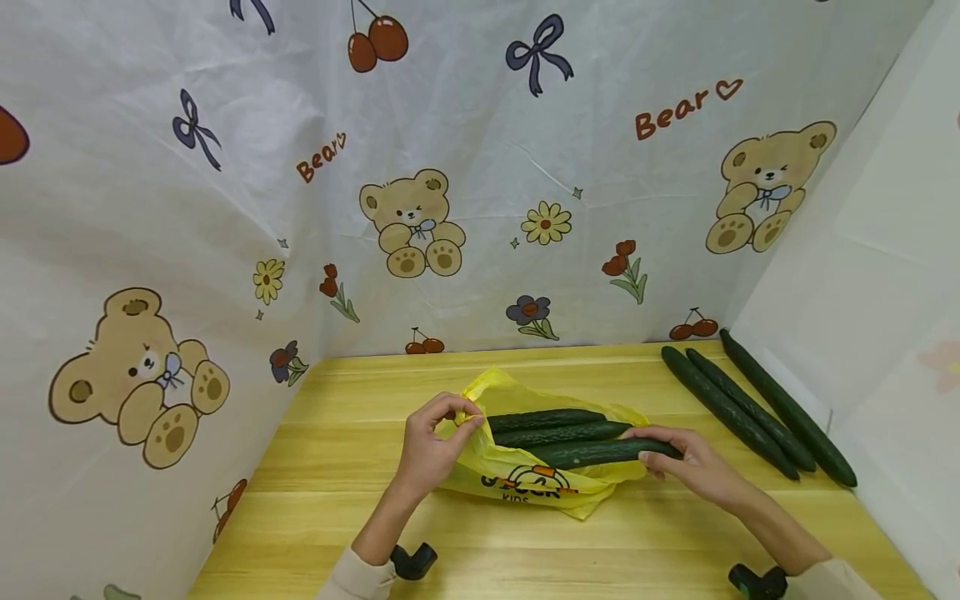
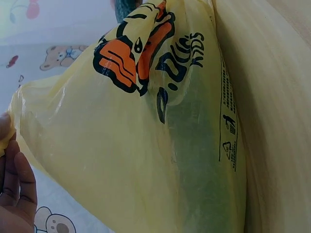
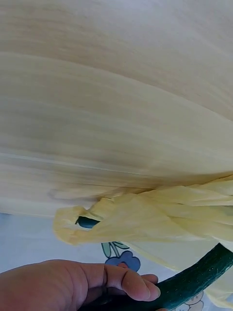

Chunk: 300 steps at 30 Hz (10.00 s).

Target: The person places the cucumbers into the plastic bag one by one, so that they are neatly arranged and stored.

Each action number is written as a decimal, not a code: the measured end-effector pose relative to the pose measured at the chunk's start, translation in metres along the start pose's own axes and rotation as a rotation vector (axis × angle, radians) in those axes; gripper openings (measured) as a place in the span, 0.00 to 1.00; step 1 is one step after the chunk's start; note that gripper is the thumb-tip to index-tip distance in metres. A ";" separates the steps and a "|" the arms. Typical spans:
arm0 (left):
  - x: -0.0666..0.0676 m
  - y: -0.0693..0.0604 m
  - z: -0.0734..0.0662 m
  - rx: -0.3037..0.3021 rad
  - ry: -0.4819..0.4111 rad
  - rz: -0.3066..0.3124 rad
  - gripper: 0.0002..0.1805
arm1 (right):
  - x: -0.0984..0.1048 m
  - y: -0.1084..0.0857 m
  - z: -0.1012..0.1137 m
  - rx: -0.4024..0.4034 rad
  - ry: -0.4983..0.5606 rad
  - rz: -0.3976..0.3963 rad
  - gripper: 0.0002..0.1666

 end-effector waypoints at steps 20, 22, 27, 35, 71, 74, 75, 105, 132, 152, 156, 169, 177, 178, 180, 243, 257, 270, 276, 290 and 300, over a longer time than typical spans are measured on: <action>0.003 -0.001 -0.004 -0.033 0.015 -0.012 0.07 | -0.031 0.027 -0.001 0.048 0.019 0.090 0.21; 0.003 -0.001 -0.003 -0.029 0.017 -0.012 0.07 | -0.034 0.030 -0.001 0.049 0.013 0.090 0.21; 0.004 -0.002 -0.001 -0.026 0.012 -0.016 0.08 | -0.042 0.036 -0.001 0.046 -0.003 0.103 0.20; 0.003 -0.002 -0.002 -0.033 0.008 -0.014 0.08 | -0.056 0.047 0.003 0.063 0.003 0.123 0.20; 0.003 -0.004 -0.003 -0.028 0.007 -0.016 0.08 | -0.058 0.059 -0.001 0.075 -0.320 0.208 0.18; 0.003 -0.005 -0.003 -0.026 0.005 -0.020 0.08 | -0.055 0.058 -0.002 0.076 -0.270 0.181 0.15; 0.003 -0.005 -0.003 -0.025 0.004 -0.021 0.07 | -0.053 0.057 -0.001 0.079 -0.250 0.170 0.13; 0.002 -0.006 0.000 -0.025 -0.012 -0.015 0.07 | 0.005 0.022 -0.002 0.120 -0.119 -0.043 0.12; 0.006 -0.011 0.006 -0.007 -0.012 -0.015 0.07 | 0.147 -0.088 -0.054 -0.260 -0.884 -0.377 0.39; 0.001 -0.011 0.004 -0.003 -0.011 -0.008 0.07 | 0.163 -0.096 -0.073 -0.382 -1.020 -0.238 0.39; 0.001 -0.011 0.004 -0.004 -0.006 -0.008 0.07 | 0.166 -0.094 -0.075 -0.387 -1.029 -0.230 0.42; 0.000 -0.013 0.006 -0.015 -0.010 -0.013 0.08 | 0.166 -0.090 -0.075 -0.386 -1.036 -0.231 0.41; 0.002 -0.013 0.005 -0.009 -0.006 -0.014 0.07 | 0.166 -0.088 -0.076 -0.395 -1.024 -0.230 0.40; 0.003 -0.013 0.005 -0.008 -0.002 -0.017 0.08 | 0.166 -0.088 -0.076 -0.396 -1.020 -0.232 0.41; 0.004 -0.013 0.004 -0.003 -0.001 -0.024 0.08 | 0.166 -0.087 -0.076 -0.399 -1.008 -0.240 0.41; 0.002 -0.012 0.007 0.010 -0.008 -0.017 0.07 | 0.174 -0.095 -0.063 -0.428 -0.735 -0.471 0.41; 0.003 -0.013 0.007 0.006 -0.001 -0.019 0.07 | 0.175 -0.097 -0.058 -0.387 -0.747 -0.488 0.39; 0.002 -0.013 0.010 0.012 -0.006 -0.013 0.07 | 0.172 -0.096 -0.038 -0.372 -0.732 -0.459 0.38; 0.003 -0.013 0.010 0.007 -0.007 -0.011 0.08 | 0.172 -0.095 -0.029 -0.334 -0.741 -0.463 0.35; 0.003 -0.012 0.010 0.008 -0.003 -0.009 0.07 | 0.163 -0.095 -0.026 -0.318 -0.716 -0.415 0.34; 0.001 -0.014 0.011 0.016 -0.006 -0.009 0.07 | 0.164 -0.103 -0.027 -0.347 -0.687 -0.407 0.35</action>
Point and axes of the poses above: each hand's wrist, its own y-axis towards the middle knuckle, its own x-axis out of the back of the hand, z = x × y, the point moved 10 cm from there along y, towards the middle knuckle, and after that the axes turned 9 degrees about x, right-handed, at the moved point
